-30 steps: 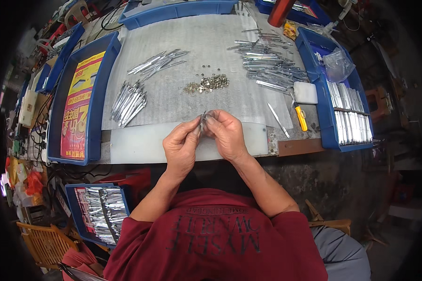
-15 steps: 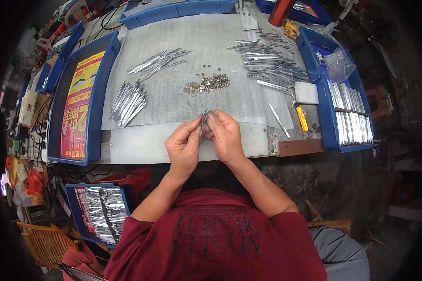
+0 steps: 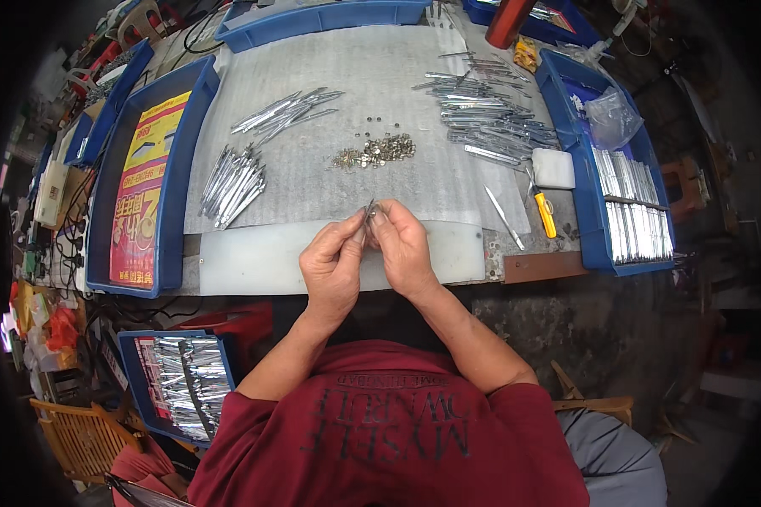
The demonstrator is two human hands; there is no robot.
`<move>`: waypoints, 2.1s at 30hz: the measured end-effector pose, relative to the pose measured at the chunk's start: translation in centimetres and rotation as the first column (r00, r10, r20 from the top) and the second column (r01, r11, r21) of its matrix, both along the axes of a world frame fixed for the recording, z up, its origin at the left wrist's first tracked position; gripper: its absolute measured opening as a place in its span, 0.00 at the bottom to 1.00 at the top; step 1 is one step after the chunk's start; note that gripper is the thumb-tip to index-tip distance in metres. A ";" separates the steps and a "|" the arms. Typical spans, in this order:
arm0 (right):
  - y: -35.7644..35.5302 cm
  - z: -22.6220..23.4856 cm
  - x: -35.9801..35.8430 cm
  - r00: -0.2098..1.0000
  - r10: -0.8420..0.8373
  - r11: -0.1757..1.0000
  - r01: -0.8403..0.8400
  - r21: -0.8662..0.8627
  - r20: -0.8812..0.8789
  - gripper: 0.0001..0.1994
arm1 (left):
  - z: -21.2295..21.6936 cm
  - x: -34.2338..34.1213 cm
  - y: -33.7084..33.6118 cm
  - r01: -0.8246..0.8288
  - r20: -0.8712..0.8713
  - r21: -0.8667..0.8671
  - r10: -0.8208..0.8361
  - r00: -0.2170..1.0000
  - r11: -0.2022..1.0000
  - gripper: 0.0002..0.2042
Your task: The person assembles small metal components onto a metal wire or spine by hand.
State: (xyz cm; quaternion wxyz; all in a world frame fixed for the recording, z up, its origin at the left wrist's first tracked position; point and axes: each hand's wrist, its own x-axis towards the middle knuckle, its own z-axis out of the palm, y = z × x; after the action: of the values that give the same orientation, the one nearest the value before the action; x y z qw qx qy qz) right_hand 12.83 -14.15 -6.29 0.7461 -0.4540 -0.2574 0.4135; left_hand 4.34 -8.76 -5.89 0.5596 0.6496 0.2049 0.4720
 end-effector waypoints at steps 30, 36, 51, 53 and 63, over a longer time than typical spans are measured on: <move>-0.2 0.5 0.3 0.945 -0.098 0.989 0.126 -0.072 0.311 0.10 | -0.3 -0.1 -0.2 0.125 0.081 -0.191 -0.111 0.991 0.974 0.10; 0.0 1.1 0.0 0.943 -0.120 0.986 0.149 -0.071 0.309 0.09 | -0.2 0.0 -0.3 0.133 0.085 -0.237 -0.116 0.990 0.962 0.10; 1.0 2.4 7.7 0.296 0.087 0.886 0.413 -0.209 0.951 0.10 | -0.1 -0.5 0.0 0.193 0.177 -0.430 -0.128 0.976 0.882 0.10; 1.1 2.4 8.3 0.080 0.381 0.830 0.410 -0.378 0.921 0.10 | 0.0 -0.5 0.0 0.200 0.180 -0.418 -0.135 0.974 0.886 0.10; 0.4 3.6 9.6 0.163 0.441 0.827 0.308 -0.470 0.882 0.10 | -0.3 -1.0 0.6 0.206 0.168 -0.419 -0.147 0.975 0.885 0.10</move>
State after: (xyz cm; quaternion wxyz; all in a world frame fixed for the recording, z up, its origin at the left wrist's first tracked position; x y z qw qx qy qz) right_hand 22.44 -13.71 -2.66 0.2086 -0.7912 -0.5645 0.1087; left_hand 3.39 -8.16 -6.18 0.7429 0.4922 0.2073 0.4035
